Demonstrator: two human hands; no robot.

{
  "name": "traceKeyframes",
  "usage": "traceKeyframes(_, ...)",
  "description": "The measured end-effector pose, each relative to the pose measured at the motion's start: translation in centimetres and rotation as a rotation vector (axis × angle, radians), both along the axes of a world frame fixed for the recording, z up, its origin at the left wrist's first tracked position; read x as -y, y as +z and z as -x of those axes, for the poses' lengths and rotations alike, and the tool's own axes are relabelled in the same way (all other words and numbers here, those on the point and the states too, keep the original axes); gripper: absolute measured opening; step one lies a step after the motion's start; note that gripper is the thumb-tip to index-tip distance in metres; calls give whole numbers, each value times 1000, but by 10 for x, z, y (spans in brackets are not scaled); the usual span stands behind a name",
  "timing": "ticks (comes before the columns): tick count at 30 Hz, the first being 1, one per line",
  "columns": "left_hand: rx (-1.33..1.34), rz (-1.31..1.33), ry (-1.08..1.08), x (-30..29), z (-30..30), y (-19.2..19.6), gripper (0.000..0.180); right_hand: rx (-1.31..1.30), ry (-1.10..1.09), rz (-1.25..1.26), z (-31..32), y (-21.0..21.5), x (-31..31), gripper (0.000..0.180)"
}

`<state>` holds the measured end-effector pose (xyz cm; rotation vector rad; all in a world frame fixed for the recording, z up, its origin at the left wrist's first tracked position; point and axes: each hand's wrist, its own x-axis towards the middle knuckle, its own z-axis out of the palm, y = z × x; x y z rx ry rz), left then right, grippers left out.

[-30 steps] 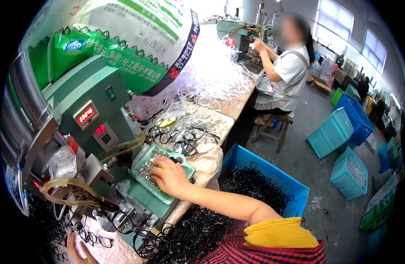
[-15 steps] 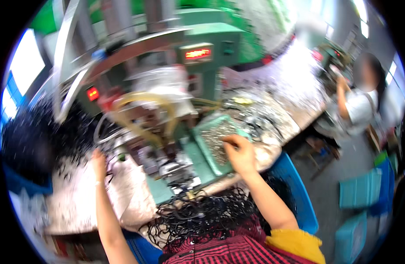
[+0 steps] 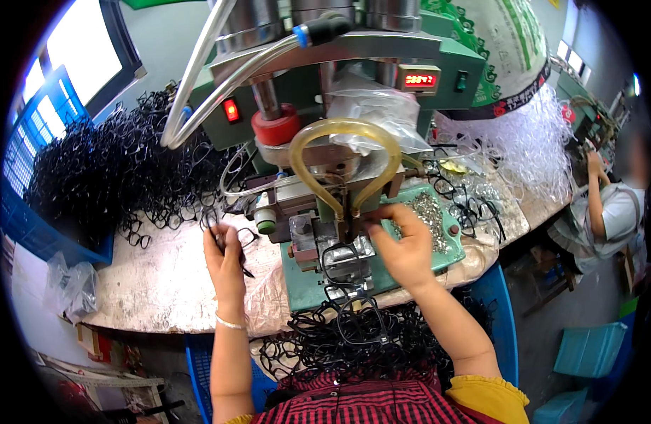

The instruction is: The person repeatedly picks up black eyeglass frames from a pile, places them into a press machine, and operates the machine to attach small metal components. The person then removes the assembled glasses and places them on the table. This process is repeated continuously throughout the video.

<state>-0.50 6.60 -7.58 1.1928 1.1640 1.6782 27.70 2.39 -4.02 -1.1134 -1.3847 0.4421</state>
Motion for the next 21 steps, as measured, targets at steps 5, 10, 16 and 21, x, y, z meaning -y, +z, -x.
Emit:
traceKeyframes(5,461,197,-170,37,-18,-19,31,-271,25,59,18,-8,14,33)
traceKeyframes(10,240,-435,-455,63,-51,90,25,-450,221,98,22,2,11,46)
traceKeyframes(16,-412,-576,-90,52,-79,123,17,-546,286,133,36,24,39,59)
traceKeyframes(21,281,312,-980,100,-76,92,26,370,-127,48,-31,1,38,31)
